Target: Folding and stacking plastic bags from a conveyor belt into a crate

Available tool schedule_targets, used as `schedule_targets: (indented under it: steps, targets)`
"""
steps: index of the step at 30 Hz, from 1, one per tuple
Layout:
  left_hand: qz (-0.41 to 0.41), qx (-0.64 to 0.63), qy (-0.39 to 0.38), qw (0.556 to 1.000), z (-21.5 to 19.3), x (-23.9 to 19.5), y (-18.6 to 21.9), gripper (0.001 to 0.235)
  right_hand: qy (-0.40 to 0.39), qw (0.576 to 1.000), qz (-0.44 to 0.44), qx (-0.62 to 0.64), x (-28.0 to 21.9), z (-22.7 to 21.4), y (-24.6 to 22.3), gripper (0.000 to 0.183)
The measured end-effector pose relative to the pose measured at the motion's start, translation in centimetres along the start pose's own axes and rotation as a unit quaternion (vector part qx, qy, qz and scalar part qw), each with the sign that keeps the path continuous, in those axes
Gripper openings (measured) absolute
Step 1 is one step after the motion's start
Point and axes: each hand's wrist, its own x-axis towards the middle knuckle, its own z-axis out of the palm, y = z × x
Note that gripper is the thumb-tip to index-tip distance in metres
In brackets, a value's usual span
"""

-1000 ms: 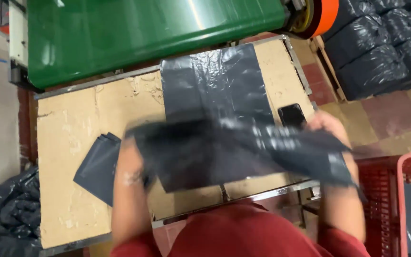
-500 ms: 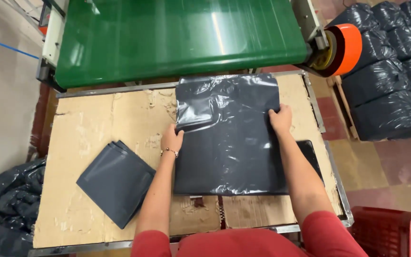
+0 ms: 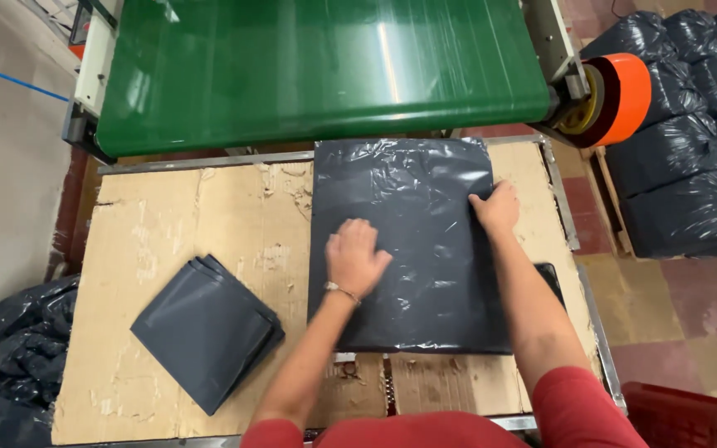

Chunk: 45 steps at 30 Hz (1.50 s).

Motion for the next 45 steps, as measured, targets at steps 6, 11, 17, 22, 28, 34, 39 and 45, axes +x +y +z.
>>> schedule_targets:
  steps: [6,11,17,22,28,34,39,45]
  targets:
    - [0.138,-0.077,-0.13,0.979,0.4,-3.6,6.0,0.071,-0.159,0.986,0.018,0.054,3.7,-0.3,0.3,0.067]
    - [0.062,-0.198,-0.132,0.969,1.5,-3.4,4.9,0.066,-0.158,0.932,0.06,0.32,7.0,1.6,-2.1,0.054]
    - [-0.245,-0.568,-0.113,0.777,5.8,-0.7,1.9,0.038,-0.111,0.917,-0.069,0.377,0.6,-6.8,-5.1,0.03]
    - [-0.471,-0.696,-0.222,0.494,8.2,3.8,-11.8,0.103,-0.069,0.91,-0.25,0.323,-14.2,-14.1,2.4,0.023]
    - [-0.48,-0.731,-0.18,0.452,4.9,1.3,-13.0,0.088,-0.051,0.937,-0.309,0.152,-21.3,-10.5,9.8,0.016]
    - [-0.416,-0.418,-0.203,0.782,6.6,-4.0,-13.7,0.055,-0.081,0.941,-0.316,-0.089,-23.2,-9.2,11.8,0.027]
    - [-0.248,-0.197,-0.173,0.933,-7.0,-9.4,-8.9,0.052,-0.183,0.898,-0.28,-0.287,-25.0,-10.3,12.0,0.087]
    - [0.194,0.054,-0.178,0.963,-9.7,-16.8,-5.5,0.083,-0.041,0.878,-0.416,-0.234,-29.9,-6.2,6.1,0.064]
